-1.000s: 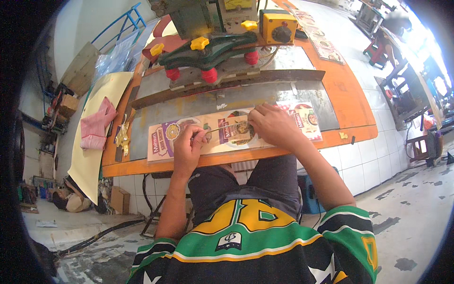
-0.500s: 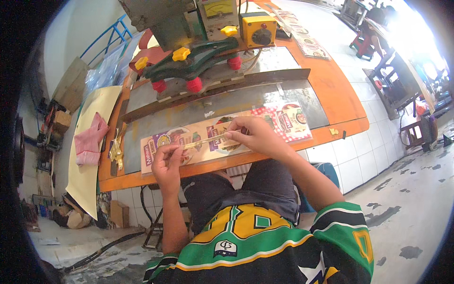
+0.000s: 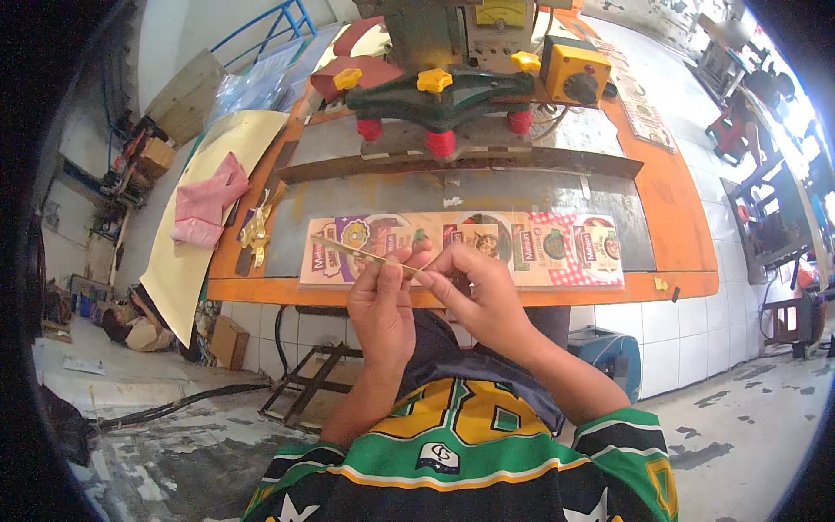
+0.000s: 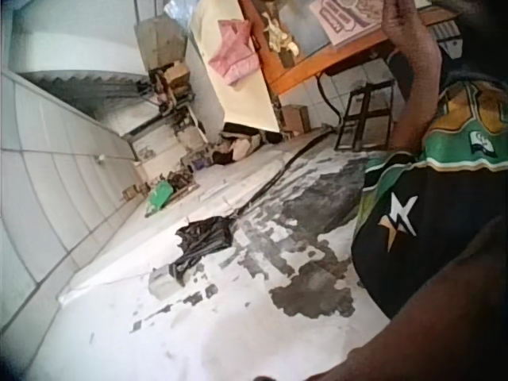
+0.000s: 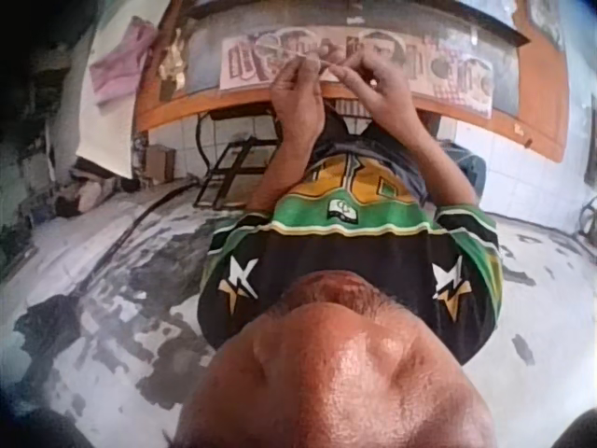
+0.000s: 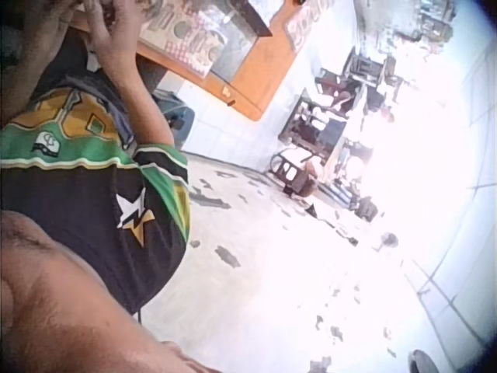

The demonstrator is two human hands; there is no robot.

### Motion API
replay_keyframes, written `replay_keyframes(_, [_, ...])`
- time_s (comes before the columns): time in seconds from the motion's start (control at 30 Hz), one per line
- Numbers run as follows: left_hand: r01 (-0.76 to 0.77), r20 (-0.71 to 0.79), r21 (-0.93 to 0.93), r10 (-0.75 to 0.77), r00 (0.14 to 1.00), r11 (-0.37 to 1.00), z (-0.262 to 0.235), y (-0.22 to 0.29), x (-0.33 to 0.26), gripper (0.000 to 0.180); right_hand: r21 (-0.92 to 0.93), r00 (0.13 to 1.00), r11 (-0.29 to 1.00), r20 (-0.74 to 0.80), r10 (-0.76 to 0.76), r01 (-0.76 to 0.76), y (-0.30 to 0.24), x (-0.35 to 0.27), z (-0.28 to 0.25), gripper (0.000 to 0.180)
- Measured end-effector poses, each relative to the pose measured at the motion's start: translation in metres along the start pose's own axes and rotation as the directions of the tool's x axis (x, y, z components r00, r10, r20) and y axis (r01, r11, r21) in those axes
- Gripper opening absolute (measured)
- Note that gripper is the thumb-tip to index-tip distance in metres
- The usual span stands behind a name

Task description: The person removes a strip from a printed packaging sheet, positions the sheet on a machine worktable, and aligns a red ribbon along the edge of the sheet by hand.

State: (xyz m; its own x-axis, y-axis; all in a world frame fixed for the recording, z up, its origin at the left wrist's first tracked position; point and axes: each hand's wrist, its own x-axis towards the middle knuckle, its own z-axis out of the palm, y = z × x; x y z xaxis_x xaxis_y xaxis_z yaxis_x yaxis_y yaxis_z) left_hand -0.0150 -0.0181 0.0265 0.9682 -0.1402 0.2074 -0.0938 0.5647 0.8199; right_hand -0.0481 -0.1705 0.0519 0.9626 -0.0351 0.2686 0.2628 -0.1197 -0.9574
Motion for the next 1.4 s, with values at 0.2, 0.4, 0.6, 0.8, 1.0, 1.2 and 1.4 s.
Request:
replay_keyframes(0.2, [-0.008,-0.002,0.048,0.008,1.0,0.999,-0.012,0.009,0.004,0.021,-0.14,0.989,0.987,0.136,-0.06,0.079,0.0,-0.001,-0.007,0.023])
replay_keyframes(0.4, [-0.059,-0.049,0.119,0.065,0.997,0.991,-0.03,0.026,0.01,0.017,-0.209,0.978,0.978,0.205,0.032,0.012,-0.013,-0.012,-0.016,0.024])
replay_keyframes(0.6, [-0.148,-0.193,-0.039,0.138,0.971,0.988,-0.055,0.047,0.027,0.014,-0.232,0.97,0.97,0.243,-0.006,0.064,-0.023,-0.017,-0.025,0.026])
replay_keyframes(0.8, [-0.21,-0.15,0.533,0.336,0.93,0.819,-0.063,0.06,0.031,0.019,-0.109,0.976,0.98,0.125,0.177,-0.163,0.0,-0.014,-0.032,0.028])
replay_keyframes(1.0, [0.105,0.133,0.598,-0.228,0.965,0.794,-0.03,0.035,0.011,0.024,-0.079,0.965,0.974,0.14,0.221,-0.211,0.002,0.002,-0.028,0.025])
replay_keyframes(1.2, [0.074,0.076,0.545,-0.138,0.987,0.835,-0.024,0.026,0.012,0.026,-0.074,0.945,0.977,0.249,0.21,-0.198,0.006,0.011,-0.021,0.022])
replay_keyframes(1.4, [0.085,-0.074,0.755,-0.044,0.996,0.65,-0.06,0.041,0.082,0.034,-0.323,0.989,0.946,0.135,0.064,-0.017,0.024,0.036,-0.052,0.021])
